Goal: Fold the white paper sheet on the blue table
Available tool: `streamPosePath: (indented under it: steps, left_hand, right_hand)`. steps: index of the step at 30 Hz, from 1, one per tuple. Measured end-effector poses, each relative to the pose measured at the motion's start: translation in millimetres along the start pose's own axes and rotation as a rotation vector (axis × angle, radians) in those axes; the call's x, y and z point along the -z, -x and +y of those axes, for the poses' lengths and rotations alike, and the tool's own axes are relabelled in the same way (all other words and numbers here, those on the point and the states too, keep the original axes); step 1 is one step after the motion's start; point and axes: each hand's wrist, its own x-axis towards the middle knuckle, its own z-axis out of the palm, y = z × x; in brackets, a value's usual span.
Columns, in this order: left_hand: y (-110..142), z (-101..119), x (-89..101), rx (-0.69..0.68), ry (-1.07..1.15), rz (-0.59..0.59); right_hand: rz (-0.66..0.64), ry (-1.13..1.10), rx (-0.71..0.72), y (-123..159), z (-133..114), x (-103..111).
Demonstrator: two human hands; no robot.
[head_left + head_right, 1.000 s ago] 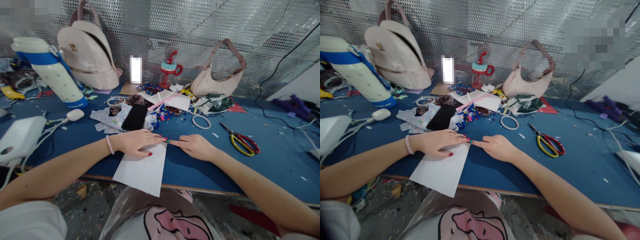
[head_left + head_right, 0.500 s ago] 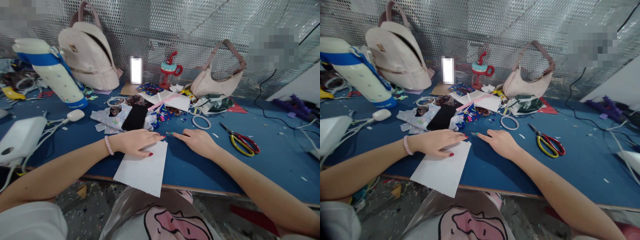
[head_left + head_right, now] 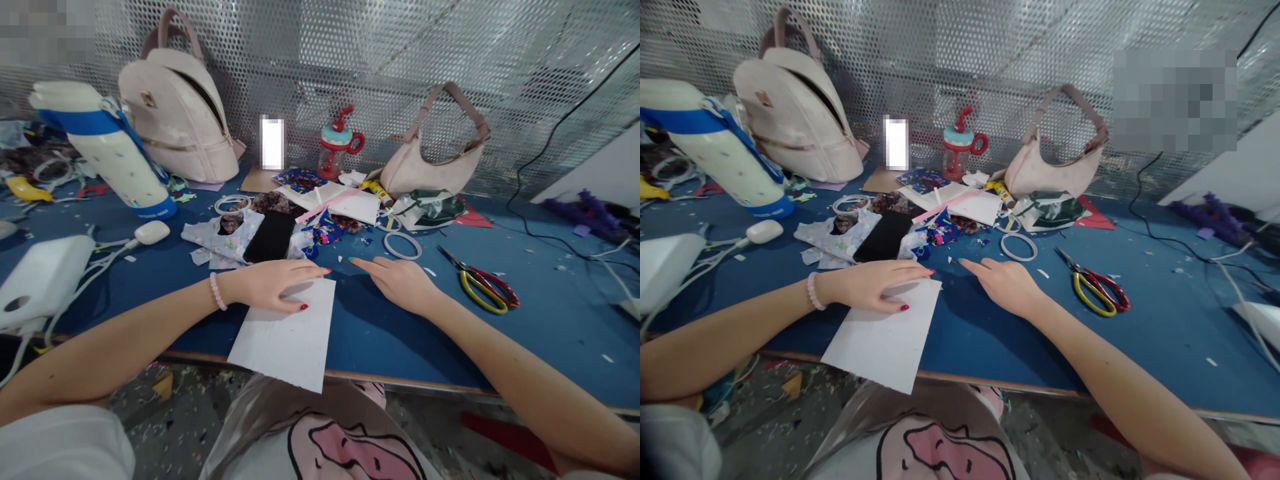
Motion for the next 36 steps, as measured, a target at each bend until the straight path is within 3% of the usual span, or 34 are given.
streamPosePath:
  steps: [8,14,24,36]
  left_hand:
    - [0,1,4.2,0.153,0.179,0.258]
    - [-1,-5,5.9,0.276,0.447,0.452]
    - [-3,-10,8.2,0.297,0.903,0.672]
    - [-5,-13,6.2,0.325,1.066,0.676]
  right_hand:
    - [-0.021,0.030,0.011,0,8,7]
    - [-0.027,-0.013,0.019,-1,11,10]
    - [-0.044,-0.099,-0.026,-2,12,7]
    - [-0.096,-0.092,-0.075,-2,10,7]
